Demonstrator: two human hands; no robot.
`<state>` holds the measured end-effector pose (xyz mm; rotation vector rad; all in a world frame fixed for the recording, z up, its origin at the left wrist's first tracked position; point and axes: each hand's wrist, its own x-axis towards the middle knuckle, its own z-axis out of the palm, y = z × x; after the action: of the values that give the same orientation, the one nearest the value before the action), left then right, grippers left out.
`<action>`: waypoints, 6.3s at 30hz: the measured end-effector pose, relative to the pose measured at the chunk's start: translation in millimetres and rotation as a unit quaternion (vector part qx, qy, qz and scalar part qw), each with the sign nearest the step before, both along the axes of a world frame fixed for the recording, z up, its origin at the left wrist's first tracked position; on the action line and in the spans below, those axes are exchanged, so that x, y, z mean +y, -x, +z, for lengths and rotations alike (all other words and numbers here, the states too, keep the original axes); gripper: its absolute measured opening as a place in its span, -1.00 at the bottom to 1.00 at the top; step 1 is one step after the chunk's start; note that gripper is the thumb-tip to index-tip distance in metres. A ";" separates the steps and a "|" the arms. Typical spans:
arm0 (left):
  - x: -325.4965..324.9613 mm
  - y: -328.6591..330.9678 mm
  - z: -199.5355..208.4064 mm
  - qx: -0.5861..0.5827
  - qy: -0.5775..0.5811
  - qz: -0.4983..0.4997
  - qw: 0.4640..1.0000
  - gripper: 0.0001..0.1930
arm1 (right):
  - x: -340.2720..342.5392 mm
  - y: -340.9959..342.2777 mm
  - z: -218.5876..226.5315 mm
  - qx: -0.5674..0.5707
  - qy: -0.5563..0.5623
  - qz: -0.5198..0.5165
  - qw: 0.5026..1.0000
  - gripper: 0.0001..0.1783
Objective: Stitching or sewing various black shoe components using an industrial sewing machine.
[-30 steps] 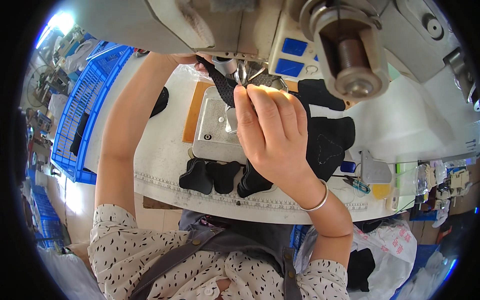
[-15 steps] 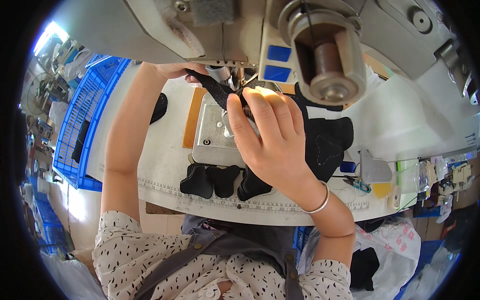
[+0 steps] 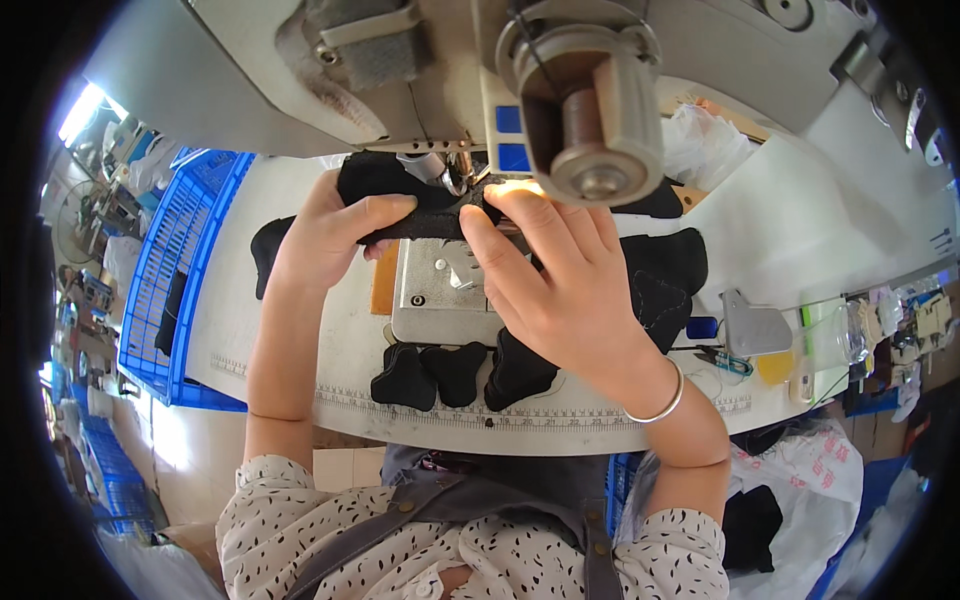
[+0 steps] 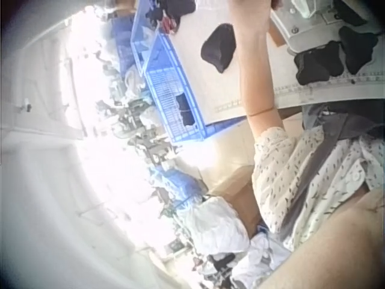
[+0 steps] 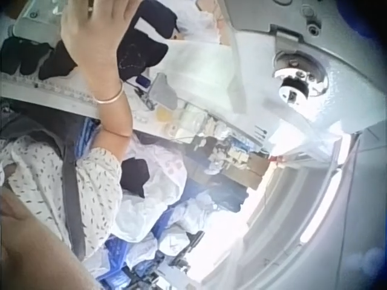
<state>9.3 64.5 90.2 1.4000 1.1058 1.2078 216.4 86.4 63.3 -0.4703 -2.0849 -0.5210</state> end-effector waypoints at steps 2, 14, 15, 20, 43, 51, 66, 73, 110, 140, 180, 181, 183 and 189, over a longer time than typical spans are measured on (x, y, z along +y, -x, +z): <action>-1.1 -1.9 -3.7 -0.051 0.034 0.036 0.997 -0.86 | 0.7 -1.9 0.5 -0.003 0.020 0.022 1.000 -0.56; 1.3 -1.9 -7.5 -0.086 0.022 0.025 0.996 -0.86 | 2.9 -0.4 -1.3 0.013 -0.004 0.013 1.000 -0.63; 1.4 -2.1 -7.4 -0.089 0.023 0.022 0.996 -0.86 | 3.2 -0.6 -1.1 0.013 -0.003 0.012 1.000 -0.63; -1.8 -6.5 -7.5 -0.086 0.016 0.040 0.995 -0.86 | 3.8 -1.9 -0.3 0.011 -0.003 0.003 1.000 -0.64; -26.1 -36.4 -22.1 -0.200 -0.034 0.048 0.978 -0.82 | 2.4 -5.2 0.6 0.006 0.038 0.033 0.999 -0.64; -27.1 -38.9 -26.4 -0.239 0.000 0.054 0.970 -0.82 | 3.7 -3.3 0.7 0.007 -0.006 0.015 1.000 -0.61; -43.3 -69.0 -36.3 -0.156 0.001 0.133 0.979 -0.79 | 3.8 -7.6 4.0 0.010 0.047 0.047 0.998 -0.57; -43.4 -71.7 -38.2 -0.122 -0.002 0.122 0.985 -0.82 | 7.3 -11.0 4.5 0.007 0.042 0.067 0.997 -0.55; -49.2 -56.7 -31.0 -0.152 0.039 0.063 0.986 -0.81 | 0.9 -17.6 7.5 -0.030 -0.064 0.097 0.993 -0.83; -2.3 -23.4 -25.3 -0.020 -0.071 -0.008 0.997 -0.88 | 8.7 -3.2 0.5 0.019 -0.027 0.039 0.999 -0.70; 26.5 46.7 -20.1 -0.100 0.032 -0.079 0.991 -0.66 | 14.1 -5.9 0.2 0.041 0.042 0.054 0.997 -0.68; 27.3 47.1 -15.3 -0.265 0.113 -0.122 0.950 -0.65 | 14.8 -5.9 0.1 0.042 0.041 0.056 0.997 -0.68; 20.7 40.8 -6.5 -0.215 0.123 -0.096 0.964 -0.63 | 15.1 -7.0 0.1 0.040 0.042 0.053 0.997 -0.68; -25.1 2.0 -7.8 -0.134 0.069 0.034 0.988 -0.75 | 12.4 -8.6 0.7 0.019 -0.010 0.088 0.996 -0.64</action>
<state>7.3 39.3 82.4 1.0663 1.0323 1.2998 225.1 98.7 64.1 -0.2784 -2.0587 -0.4258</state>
